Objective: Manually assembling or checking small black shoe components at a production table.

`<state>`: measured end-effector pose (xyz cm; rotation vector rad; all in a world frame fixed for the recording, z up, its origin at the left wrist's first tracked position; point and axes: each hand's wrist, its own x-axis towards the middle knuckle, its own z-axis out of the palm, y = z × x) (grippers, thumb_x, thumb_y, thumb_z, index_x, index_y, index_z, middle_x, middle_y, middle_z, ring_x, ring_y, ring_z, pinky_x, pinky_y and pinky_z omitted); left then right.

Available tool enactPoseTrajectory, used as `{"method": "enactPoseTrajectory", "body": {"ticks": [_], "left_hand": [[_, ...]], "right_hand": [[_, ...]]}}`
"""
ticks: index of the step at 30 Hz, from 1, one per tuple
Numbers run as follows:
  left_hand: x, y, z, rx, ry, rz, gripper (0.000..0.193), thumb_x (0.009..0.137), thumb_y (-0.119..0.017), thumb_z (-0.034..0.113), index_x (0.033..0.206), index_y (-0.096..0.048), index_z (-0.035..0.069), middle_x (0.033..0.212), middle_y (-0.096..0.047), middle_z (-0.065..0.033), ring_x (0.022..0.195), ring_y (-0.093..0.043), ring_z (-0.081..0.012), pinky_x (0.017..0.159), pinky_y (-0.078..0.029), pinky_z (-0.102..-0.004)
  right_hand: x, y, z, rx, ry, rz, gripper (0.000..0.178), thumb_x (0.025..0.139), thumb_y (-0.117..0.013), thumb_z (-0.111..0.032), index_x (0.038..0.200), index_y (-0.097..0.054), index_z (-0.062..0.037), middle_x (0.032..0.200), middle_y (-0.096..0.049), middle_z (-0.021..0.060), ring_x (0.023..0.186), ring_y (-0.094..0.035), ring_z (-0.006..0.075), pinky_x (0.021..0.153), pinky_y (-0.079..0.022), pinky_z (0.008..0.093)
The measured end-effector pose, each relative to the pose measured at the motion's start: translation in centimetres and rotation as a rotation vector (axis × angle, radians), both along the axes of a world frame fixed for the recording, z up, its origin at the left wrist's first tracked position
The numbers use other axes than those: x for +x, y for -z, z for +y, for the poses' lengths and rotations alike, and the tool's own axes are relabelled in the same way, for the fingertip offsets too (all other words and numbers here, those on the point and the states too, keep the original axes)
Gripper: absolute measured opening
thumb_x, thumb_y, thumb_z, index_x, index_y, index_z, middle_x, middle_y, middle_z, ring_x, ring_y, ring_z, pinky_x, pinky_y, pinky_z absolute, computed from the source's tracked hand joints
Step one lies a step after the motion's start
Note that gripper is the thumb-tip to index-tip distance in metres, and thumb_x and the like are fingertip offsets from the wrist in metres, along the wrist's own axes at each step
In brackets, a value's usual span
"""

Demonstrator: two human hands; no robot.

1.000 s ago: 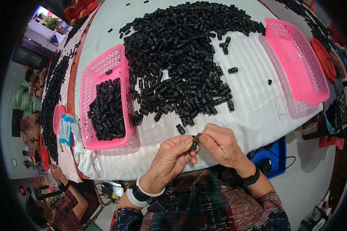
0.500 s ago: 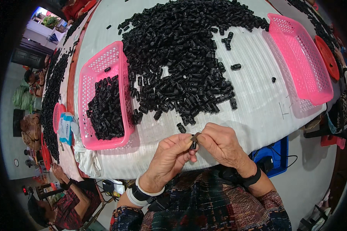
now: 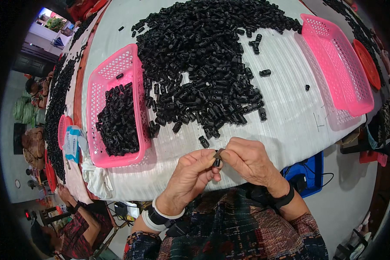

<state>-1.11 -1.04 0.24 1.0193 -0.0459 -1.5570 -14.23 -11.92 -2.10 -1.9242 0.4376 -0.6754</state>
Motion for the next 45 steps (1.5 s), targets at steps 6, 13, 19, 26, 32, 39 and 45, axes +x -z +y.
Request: {"method": "enactPoseTrajectory", "body": {"ticks": [6,13,19,26,32,39,45], "left_hand": [[0.1,0.3,0.1,0.022,-0.037,-0.003,0.017,0.085,-0.056,0.012,0.086,-0.056,-0.004,0.071,-0.056,-0.0078,0.062,-0.054,-0.0136,0.056,-0.048,-0.0263],[0.0,0.3,0.0,0.021,-0.041,0.006,0.017,0.085,-0.055,0.012,0.086,-0.057,-0.004,0.072,-0.057,-0.0086,0.061,-0.055,-0.0142,0.056,-0.049,-0.0267],[0.1,0.3,0.3,0.013,-0.046,0.003,0.016,0.085,-0.055,0.011,0.085,-0.056,-0.004,0.072,-0.057,-0.0090,0.060,-0.055,-0.0146,0.056,-0.049,-0.0271],[0.1,0.6,0.2,0.026,-0.052,0.007,0.015,0.084,-0.056,0.010,0.085,-0.056,-0.005,0.071,-0.057,-0.0092,0.060,-0.055,-0.0147,0.055,-0.049,-0.0276],[0.3,0.6,0.2,0.012,-0.041,-0.011,0.016,0.084,-0.057,0.011,0.085,-0.056,-0.005,0.071,-0.056,-0.0089,0.062,-0.055,-0.0150,0.056,-0.049,-0.0279],[0.3,0.8,0.2,-0.009,-0.056,-0.026,0.016,0.084,-0.056,0.010,0.088,-0.056,-0.005,0.072,-0.057,-0.0091,0.062,-0.055,-0.0147,0.056,-0.049,-0.0278],[0.4,1.0,-0.1,-0.068,-0.031,0.045,0.015,0.087,-0.055,0.014,0.089,-0.058,-0.001,0.077,-0.058,-0.0055,0.065,-0.053,-0.0109,0.060,-0.047,-0.0256]], "right_hand": [[0.0,-0.3,0.1,-0.061,0.008,0.033,0.024,0.084,-0.057,-0.020,0.067,-0.055,-0.0039,0.059,-0.049,0.0073,0.052,-0.051,0.0224,0.045,-0.040,0.0318],[0.1,0.2,0.3,0.003,0.055,0.009,0.025,0.085,-0.057,-0.022,0.067,-0.055,-0.0042,0.058,-0.049,0.0068,0.050,-0.051,0.0216,0.044,-0.039,0.0315],[0.1,0.0,0.4,-0.055,0.039,0.042,0.026,0.085,-0.056,-0.022,0.066,-0.054,-0.0040,0.058,-0.048,0.0068,0.050,-0.051,0.0214,0.044,-0.039,0.0317],[0.0,0.1,0.2,-0.053,0.015,0.052,0.025,0.084,-0.057,-0.021,0.066,-0.054,-0.0042,0.059,-0.048,0.0066,0.051,-0.051,0.0214,0.044,-0.039,0.0316],[0.1,0.4,0.2,-0.078,0.020,0.027,0.025,0.084,-0.056,-0.021,0.066,-0.053,-0.0045,0.058,-0.048,0.0066,0.050,-0.050,0.0210,0.044,-0.039,0.0317],[0.1,-0.1,0.2,-0.094,0.015,0.073,0.027,0.085,-0.055,-0.022,0.066,-0.053,-0.0038,0.058,-0.048,0.0072,0.050,-0.050,0.0230,0.045,-0.039,0.0325],[-0.7,-0.7,0.3,0.006,-0.109,0.047,0.025,0.086,-0.054,-0.021,0.070,-0.056,-0.0026,0.062,-0.051,0.0090,0.054,-0.051,0.0245,0.049,-0.040,0.0319]]}}
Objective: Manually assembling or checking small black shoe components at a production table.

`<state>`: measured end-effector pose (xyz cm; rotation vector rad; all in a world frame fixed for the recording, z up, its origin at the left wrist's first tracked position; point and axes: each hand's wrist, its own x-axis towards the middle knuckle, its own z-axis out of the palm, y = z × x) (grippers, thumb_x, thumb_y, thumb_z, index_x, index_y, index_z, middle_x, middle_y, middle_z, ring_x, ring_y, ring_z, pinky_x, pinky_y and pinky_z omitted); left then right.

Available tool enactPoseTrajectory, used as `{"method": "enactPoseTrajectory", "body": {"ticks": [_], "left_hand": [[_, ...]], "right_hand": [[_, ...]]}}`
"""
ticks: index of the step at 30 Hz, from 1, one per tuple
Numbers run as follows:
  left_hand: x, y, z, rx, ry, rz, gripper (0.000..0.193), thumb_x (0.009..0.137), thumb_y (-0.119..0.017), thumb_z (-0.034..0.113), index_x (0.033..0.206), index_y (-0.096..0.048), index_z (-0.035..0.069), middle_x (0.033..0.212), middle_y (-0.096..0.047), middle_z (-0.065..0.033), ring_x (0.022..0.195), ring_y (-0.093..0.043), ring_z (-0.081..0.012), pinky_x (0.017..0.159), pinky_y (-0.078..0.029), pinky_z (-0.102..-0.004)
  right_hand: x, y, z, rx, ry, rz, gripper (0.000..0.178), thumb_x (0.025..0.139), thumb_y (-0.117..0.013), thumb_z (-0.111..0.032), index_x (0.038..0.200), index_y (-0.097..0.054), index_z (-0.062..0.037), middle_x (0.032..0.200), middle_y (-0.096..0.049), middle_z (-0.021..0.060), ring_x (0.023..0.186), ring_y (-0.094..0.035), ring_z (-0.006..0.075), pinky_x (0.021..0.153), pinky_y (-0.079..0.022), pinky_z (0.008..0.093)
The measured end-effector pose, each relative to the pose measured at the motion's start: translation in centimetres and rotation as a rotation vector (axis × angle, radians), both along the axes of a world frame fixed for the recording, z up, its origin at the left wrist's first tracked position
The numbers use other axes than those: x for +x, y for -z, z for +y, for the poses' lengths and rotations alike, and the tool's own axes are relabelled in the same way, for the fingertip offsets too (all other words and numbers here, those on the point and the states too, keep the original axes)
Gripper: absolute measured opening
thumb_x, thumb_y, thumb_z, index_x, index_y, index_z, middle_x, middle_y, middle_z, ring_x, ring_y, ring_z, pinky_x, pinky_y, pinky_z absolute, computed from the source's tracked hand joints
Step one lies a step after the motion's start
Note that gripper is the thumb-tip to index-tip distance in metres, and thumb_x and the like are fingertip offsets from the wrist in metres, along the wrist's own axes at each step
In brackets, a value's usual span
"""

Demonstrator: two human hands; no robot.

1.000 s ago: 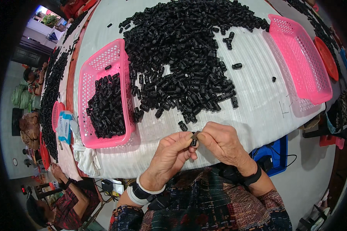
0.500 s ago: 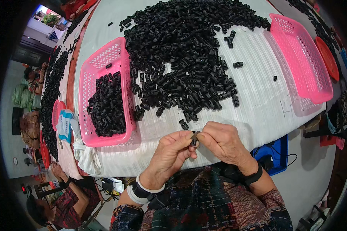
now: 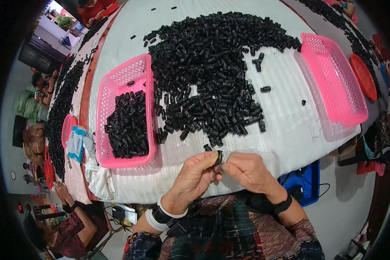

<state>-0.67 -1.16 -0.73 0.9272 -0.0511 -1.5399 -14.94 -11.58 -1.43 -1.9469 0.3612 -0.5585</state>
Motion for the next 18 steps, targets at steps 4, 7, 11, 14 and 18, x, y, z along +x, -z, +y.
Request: {"method": "enactPoseTrajectory", "body": {"ticks": [4,7,11,14,18], "left_hand": [[0.0,-0.5,0.3,-0.022,-0.007,0.069,0.016,0.087,-0.054,0.015,0.088,-0.056,-0.001,0.076,-0.058,-0.0070,0.064,-0.054,-0.0123,0.058,-0.047,-0.0254],[-0.1,-0.8,0.9,-0.034,-0.006,0.047,0.016,0.088,-0.055,0.015,0.090,-0.057,0.000,0.078,-0.059,-0.0058,0.066,-0.053,-0.0106,0.059,-0.045,-0.0240],[-0.6,-1.6,1.2,-0.081,0.021,-0.004,0.018,0.087,-0.055,0.014,0.094,-0.057,-0.003,0.082,-0.060,-0.0077,0.067,-0.056,-0.0123,0.059,-0.047,-0.0244],[-0.6,-1.7,1.6,-0.101,0.044,-0.057,0.020,0.086,-0.056,0.013,0.096,-0.057,-0.004,0.083,-0.061,-0.0083,0.068,-0.057,-0.0134,0.060,-0.048,-0.0254],[-0.9,-2.0,2.0,-0.087,0.054,-0.083,0.020,0.086,-0.057,0.013,0.094,-0.057,-0.005,0.082,-0.061,-0.0086,0.067,-0.057,-0.0135,0.060,-0.049,-0.0256]], "right_hand": [[-0.7,-0.4,0.5,0.156,-0.075,-0.050,0.019,0.082,-0.061,-0.019,0.077,-0.057,-0.0019,0.066,-0.054,0.0085,0.057,-0.052,0.0189,0.052,-0.041,0.0283],[-0.3,-1.9,0.6,0.198,0.016,-0.199,0.023,0.076,-0.069,-0.017,0.086,-0.056,-0.0017,0.072,-0.054,0.0062,0.063,-0.052,0.0126,0.057,-0.042,0.0257],[0.3,-2.5,1.5,0.333,0.067,-0.157,0.030,0.072,-0.071,-0.013,0.095,-0.055,-0.0017,0.082,-0.054,0.0040,0.073,-0.050,0.0101,0.066,-0.042,0.0232],[0.1,-2.5,1.6,0.419,0.039,-0.129,0.030,0.072,-0.071,-0.013,0.094,-0.055,-0.0014,0.082,-0.055,0.0031,0.074,-0.050,0.0102,0.069,-0.042,0.0236],[-0.3,-3.2,1.4,0.470,-0.012,-0.085,0.023,0.075,-0.069,-0.014,0.087,-0.055,-0.0007,0.079,-0.056,0.0030,0.076,-0.050,0.0084,0.070,-0.042,0.0236]]}}
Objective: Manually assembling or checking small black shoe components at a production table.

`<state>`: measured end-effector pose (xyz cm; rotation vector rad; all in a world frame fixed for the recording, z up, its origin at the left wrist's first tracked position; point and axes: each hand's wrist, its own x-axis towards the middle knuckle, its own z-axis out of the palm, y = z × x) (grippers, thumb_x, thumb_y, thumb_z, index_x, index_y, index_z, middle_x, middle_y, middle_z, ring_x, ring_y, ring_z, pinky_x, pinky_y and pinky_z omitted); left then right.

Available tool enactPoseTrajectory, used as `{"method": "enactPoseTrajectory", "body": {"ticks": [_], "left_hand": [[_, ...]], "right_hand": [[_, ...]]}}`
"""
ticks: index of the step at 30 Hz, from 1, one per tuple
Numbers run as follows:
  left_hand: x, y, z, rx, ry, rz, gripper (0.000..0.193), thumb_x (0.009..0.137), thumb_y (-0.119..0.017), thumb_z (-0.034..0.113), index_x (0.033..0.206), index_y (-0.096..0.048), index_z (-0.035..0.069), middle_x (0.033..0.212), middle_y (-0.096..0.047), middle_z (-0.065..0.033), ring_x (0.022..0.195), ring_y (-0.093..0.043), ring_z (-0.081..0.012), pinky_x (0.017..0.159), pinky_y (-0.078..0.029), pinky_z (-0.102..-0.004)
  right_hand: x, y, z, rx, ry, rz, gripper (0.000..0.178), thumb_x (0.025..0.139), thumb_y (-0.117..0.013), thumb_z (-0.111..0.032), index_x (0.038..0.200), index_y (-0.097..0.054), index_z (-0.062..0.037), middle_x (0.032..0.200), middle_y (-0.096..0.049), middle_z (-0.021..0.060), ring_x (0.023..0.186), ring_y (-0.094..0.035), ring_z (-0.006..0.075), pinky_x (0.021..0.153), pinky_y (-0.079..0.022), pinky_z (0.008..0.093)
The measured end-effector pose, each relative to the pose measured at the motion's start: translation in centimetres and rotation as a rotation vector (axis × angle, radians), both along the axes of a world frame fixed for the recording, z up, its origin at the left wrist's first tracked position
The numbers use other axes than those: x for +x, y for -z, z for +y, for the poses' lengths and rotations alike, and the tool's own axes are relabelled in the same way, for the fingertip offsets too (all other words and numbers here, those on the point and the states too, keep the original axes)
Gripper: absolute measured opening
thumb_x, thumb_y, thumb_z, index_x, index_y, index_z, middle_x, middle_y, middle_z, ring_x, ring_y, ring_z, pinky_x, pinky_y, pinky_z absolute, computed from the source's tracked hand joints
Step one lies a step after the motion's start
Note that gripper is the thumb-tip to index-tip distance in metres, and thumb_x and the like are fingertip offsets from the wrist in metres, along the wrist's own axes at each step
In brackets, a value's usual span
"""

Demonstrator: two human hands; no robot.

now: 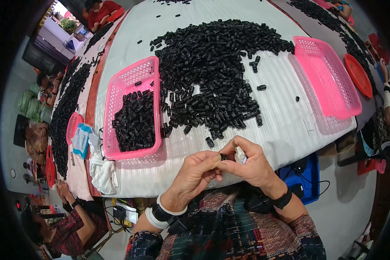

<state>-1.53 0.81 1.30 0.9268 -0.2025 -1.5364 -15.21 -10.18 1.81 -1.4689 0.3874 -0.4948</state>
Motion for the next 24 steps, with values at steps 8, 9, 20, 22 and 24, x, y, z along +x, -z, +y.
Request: {"method": "enactPoseTrajectory", "body": {"ticks": [8,9,20,22,24], "left_hand": [[-0.2,-0.1,0.0,-0.028,-0.002,-0.004,0.017,0.085,-0.058,0.014,0.089,-0.058,-0.003,0.080,-0.061,-0.0096,0.066,-0.057,-0.0129,0.057,-0.051,-0.0269],[-0.2,-0.2,0.0,-0.031,-0.001,-0.006,0.017,0.085,-0.058,0.014,0.089,-0.058,-0.003,0.080,-0.061,-0.0096,0.066,-0.057,-0.0129,0.057,-0.051,-0.0269],[-0.6,-0.4,-0.2,-0.056,-0.072,0.020,0.019,0.088,-0.053,0.017,0.089,-0.059,-0.001,0.074,-0.062,-0.0070,0.064,-0.057,-0.0114,0.059,-0.044,-0.0215],[-0.4,-0.2,0.0,-0.044,-0.093,0.017,0.019,0.088,-0.054,0.018,0.086,-0.060,0.000,0.072,-0.061,-0.0068,0.064,-0.056,-0.0115,0.058,-0.043,-0.0216],[-0.5,-0.1,0.2,-0.036,-0.091,0.004,0.020,0.088,-0.054,0.018,0.086,-0.060,-0.001,0.072,-0.061,-0.0072,0.063,-0.055,-0.0118,0.059,-0.043,-0.0220]], "right_hand": [[0.2,-0.3,0.7,-0.015,0.098,-0.004,0.018,0.078,-0.066,-0.013,0.083,-0.054,-0.0001,0.076,-0.057,0.0039,0.070,-0.052,0.0085,0.062,-0.044,0.0227],[0.3,-0.3,0.8,-0.037,0.155,0.003,0.017,0.078,-0.066,-0.012,0.084,-0.055,-0.0003,0.076,-0.057,0.0049,0.068,-0.053,0.0096,0.060,-0.044,0.0231],[0.8,1.5,2.1,-1.141,0.469,-0.211,0.031,0.064,-0.068,0.000,0.094,-0.061,-0.0001,0.069,-0.055,0.0080,0.049,-0.048,0.0209,0.044,-0.037,0.0302],[1.0,1.9,2.3,-1.141,0.465,-0.274,0.045,0.050,-0.061,-0.001,0.095,-0.060,0.0048,0.069,-0.054,0.0078,0.051,-0.047,0.0214,0.043,-0.033,0.0323],[1.0,1.9,2.2,-1.163,0.419,-0.237,0.045,0.050,-0.061,-0.001,0.094,-0.060,0.0047,0.067,-0.053,0.0073,0.050,-0.046,0.0211,0.043,-0.033,0.0323]]}}
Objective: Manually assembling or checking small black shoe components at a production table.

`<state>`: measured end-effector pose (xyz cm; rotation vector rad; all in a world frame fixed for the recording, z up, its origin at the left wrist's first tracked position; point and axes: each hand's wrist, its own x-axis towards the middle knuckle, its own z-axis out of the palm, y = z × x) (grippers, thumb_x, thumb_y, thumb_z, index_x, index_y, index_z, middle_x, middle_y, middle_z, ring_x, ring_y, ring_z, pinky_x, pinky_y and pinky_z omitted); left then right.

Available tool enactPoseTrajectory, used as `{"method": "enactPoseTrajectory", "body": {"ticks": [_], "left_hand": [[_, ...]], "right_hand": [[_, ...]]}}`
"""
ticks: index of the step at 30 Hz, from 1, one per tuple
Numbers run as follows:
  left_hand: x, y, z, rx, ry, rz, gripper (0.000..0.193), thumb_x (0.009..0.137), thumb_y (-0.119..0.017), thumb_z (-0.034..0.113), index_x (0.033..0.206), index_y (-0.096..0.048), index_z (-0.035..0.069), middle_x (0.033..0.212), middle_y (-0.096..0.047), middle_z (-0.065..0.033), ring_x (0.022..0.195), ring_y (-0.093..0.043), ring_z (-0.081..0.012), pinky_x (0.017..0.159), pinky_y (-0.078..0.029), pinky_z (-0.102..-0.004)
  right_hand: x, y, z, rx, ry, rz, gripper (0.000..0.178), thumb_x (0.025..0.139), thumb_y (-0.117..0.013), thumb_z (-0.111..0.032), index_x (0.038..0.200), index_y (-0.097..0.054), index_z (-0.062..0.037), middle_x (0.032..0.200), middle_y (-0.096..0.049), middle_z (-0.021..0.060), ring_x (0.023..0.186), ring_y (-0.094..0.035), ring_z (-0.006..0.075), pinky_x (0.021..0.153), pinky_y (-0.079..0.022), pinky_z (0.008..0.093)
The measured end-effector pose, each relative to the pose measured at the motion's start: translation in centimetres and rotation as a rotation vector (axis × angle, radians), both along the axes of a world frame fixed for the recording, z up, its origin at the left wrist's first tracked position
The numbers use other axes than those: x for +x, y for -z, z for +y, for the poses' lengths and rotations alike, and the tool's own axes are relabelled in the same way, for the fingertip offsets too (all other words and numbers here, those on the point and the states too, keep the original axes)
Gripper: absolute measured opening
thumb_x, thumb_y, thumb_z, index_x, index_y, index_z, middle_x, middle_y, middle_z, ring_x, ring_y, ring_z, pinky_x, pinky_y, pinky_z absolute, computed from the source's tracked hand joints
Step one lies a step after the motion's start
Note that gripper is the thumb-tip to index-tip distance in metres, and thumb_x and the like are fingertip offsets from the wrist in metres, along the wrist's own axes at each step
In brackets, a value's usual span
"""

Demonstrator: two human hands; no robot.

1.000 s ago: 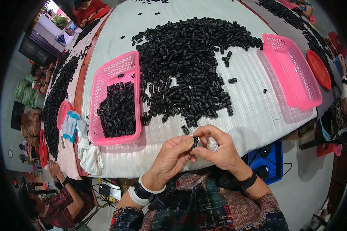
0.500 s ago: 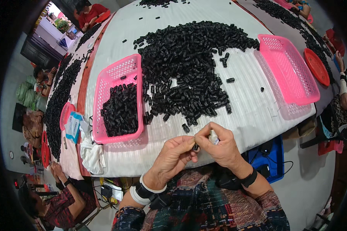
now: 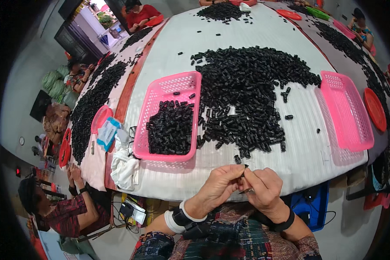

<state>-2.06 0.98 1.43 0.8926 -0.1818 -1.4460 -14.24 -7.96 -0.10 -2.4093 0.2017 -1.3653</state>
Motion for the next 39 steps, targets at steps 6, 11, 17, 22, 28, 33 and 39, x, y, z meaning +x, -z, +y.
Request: {"method": "enactPoseTrajectory", "body": {"ticks": [6,11,17,22,28,33,39], "left_hand": [[0.1,-0.2,0.6,0.008,0.020,-0.031,0.016,0.088,-0.054,0.018,0.085,-0.058,0.003,0.077,-0.058,-0.0030,0.068,-0.054,-0.0088,0.062,-0.045,-0.0220],[1.5,-0.5,1.5,0.069,-0.076,-0.095,0.013,0.083,-0.061,0.017,0.087,-0.059,0.005,0.074,-0.058,-0.0030,0.065,-0.054,-0.0098,0.055,-0.046,-0.0239],[7.9,-1.9,3.3,0.113,-0.417,-0.161,0.009,0.081,-0.063,0.016,0.083,-0.059,0.008,0.070,-0.058,-0.0021,0.061,-0.054,-0.0109,0.055,-0.045,-0.0260],[15.2,-2.9,5.4,0.073,-0.669,-0.232,0.011,0.083,-0.060,0.016,0.086,-0.058,0.005,0.075,-0.059,-0.0033,0.064,-0.057,-0.0115,0.054,-0.049,-0.0242],[13.5,-5.0,4.2,-0.008,-0.628,-0.334,0.020,0.084,-0.059,0.015,0.100,-0.056,0.003,0.083,-0.059,-0.0036,0.072,-0.057,-0.0110,0.057,-0.050,-0.0247],[7.4,-4.3,3.8,0.030,-0.264,-0.204,0.017,0.086,-0.056,0.012,0.099,-0.057,0.001,0.082,-0.059,-0.0052,0.069,-0.057,-0.0120,0.056,-0.049,-0.0256],[5.4,-1.1,4.2,0.114,-0.086,-0.081,0.018,0.086,-0.054,0.010,0.100,-0.056,-0.001,0.082,-0.059,-0.0067,0.069,-0.057,-0.0136,0.056,-0.049,-0.0260]], "right_hand": [[0.1,-0.5,0.1,-0.037,-0.058,0.001,0.034,0.055,-0.062,-0.001,0.089,-0.061,0.0015,0.065,-0.051,0.0048,0.049,-0.045,0.0189,0.042,-0.033,0.0306],[-0.3,-1.0,0.6,-0.032,-0.220,0.023,0.020,0.060,-0.065,-0.004,0.080,-0.060,-0.0030,0.061,-0.047,0.0024,0.050,-0.046,0.0171,0.043,-0.036,0.0286],[-2.0,0.5,-1.3,0.105,-0.075,0.170,0.023,0.053,-0.067,-0.002,0.072,-0.055,-0.0054,0.060,-0.045,0.0044,0.053,-0.049,0.0208,0.045,-0.039,0.0317],[-2.3,1.1,-1.6,0.140,-0.011,0.294,0.031,0.050,-0.069,-0.001,0.078,-0.055,-0.0056,0.065,-0.046,0.0065,0.059,-0.051,0.0228,0.048,-0.041,0.0328],[-0.8,0.8,-1.4,0.138,0.069,0.371,0.040,0.056,-0.069,-0.005,0.094,-0.054,-0.0055,0.065,-0.044,0.0058,0.059,-0.051,0.0212,0.048,-0.041,0.0320],[1.1,1.3,-1.2,0.131,0.133,0.519,0.044,0.063,-0.066,-0.007,0.104,-0.054,-0.0091,0.066,-0.045,0.0049,0.060,-0.052,0.0201,0.048,-0.042,0.0311],[2.7,1.4,-1.2,0.145,0.182,0.631,0.034,0.069,-0.062,-0.012,0.102,-0.053,-0.0119,0.065,-0.048,0.0053,0.057,-0.055,0.0211,0.044,-0.043,0.0327]]}}
